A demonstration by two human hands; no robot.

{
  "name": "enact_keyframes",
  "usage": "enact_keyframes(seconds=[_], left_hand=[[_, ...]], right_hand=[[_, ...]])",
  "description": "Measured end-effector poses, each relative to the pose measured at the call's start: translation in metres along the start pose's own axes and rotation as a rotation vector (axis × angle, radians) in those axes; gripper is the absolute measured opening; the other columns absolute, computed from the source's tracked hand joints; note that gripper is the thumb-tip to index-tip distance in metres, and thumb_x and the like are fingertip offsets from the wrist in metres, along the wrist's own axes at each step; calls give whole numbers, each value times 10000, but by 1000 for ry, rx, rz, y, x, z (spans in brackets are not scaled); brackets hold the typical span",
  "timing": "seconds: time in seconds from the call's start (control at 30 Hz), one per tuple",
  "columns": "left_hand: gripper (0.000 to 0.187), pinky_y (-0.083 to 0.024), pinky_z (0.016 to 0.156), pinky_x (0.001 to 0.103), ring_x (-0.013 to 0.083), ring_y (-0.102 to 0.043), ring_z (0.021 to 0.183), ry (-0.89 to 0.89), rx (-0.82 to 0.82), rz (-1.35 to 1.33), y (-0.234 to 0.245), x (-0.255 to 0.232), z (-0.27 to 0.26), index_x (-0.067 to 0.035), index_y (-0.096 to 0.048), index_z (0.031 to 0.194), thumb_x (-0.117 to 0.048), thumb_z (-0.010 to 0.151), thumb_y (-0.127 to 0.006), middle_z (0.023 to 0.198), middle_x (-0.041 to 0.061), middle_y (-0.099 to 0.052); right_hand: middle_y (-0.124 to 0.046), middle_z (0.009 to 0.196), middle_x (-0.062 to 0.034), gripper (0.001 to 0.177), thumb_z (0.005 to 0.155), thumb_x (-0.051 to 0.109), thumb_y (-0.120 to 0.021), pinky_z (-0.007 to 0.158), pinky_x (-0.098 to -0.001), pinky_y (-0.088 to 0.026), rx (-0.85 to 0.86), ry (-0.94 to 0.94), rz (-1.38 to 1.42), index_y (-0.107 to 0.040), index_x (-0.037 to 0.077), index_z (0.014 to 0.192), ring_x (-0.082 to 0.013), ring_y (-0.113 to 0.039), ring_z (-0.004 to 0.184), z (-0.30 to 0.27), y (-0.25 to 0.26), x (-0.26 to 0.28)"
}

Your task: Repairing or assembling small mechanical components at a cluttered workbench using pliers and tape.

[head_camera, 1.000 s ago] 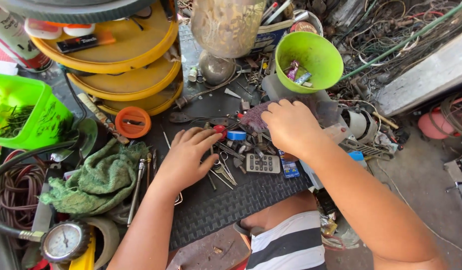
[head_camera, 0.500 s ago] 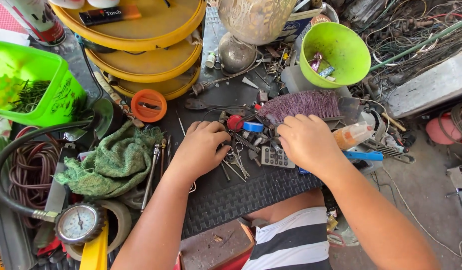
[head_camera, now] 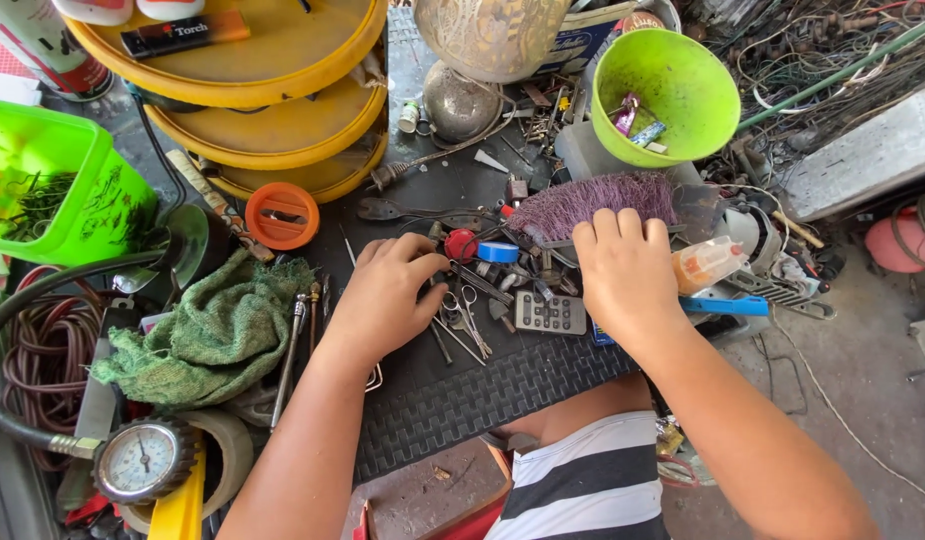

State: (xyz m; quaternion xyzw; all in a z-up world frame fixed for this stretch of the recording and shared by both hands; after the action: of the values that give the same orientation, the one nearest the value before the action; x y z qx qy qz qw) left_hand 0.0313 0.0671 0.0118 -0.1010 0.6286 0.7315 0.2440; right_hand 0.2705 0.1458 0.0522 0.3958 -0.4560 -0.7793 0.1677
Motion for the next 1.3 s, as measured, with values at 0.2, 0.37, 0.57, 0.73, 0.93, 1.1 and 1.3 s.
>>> enact_keyframes(seconds=[0.2,0.37,0.57,0.73,0.93,1.1,1.3], left_hand=[[254,-415,1145,546,256,-654,1146,7,-8,20,3,1,-1,-192,-709,1206,-267,965,-681,1232,37,-581],[271,-422,1132,554,246,-661,1120,7,-15,19,2,0,-1,-206,-712,1208,-280,947,-701,1219,32,-584],[265,-433,1125,570,252,-654,1114,-8,-34,17,8,-1,-3,-193,-699,1232,-271,981,-668,1226,42,-579],[265,-437,1128,570,244,-653,1123,5,-43,19,7,1,-3,-204,-698,1241,-287,991,-666,1225,34,-578],[332,-462,976,586,348,-603,1138,-10,-60,-36,10,-2,-3,-144,-729,1250,-247,937,-691,1254,82,-626],[337,-474,963,578,350,-602,1143,1,-55,-35,10,-1,-3,-140,-726,1252,-248,935,-689,1259,92,-625],[330,-480,955,573,351,-603,1150,16,-52,-47,10,1,-4,-138,-728,1245,-247,937,-681,1259,98,-626]], right_hand=[[-425,710,-38,110,876,58,-637,633,-362,-344,-151,51,-84,-570,123,818,-237,-464,646,6,11,3],[-442,666,-19,167,913,80,-652,581,-337,-385,-221,63,-130,-568,151,788,-216,-493,604,18,45,-5],[-513,750,-10,68,856,197,-653,570,-361,-459,-215,53,-156,-591,213,835,-237,-601,696,25,65,-28],[-593,827,8,81,863,221,-633,621,-359,-530,-65,3,-110,-646,238,941,-246,-672,750,29,99,-58],[-578,820,11,95,863,170,-611,454,-461,-468,198,-56,-175,-647,236,921,-323,-697,704,24,118,-104],[-571,927,13,46,944,195,-623,467,-476,-482,242,-157,-161,-644,209,982,-332,-688,746,6,141,-131],[-600,1083,49,108,1010,310,-674,576,-440,-513,97,-226,-298,-625,251,1086,-289,-707,871,-25,173,-159]])
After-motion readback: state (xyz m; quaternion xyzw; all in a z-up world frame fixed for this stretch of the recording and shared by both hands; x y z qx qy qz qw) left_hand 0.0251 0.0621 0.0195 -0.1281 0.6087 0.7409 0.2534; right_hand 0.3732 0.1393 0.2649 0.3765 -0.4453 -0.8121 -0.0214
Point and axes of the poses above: each hand's wrist, its own z-axis towards the middle knuckle, its own y-axis out of the back of the hand, x = y × z, the point moved 6 cm from there along z, towards the middle knuckle
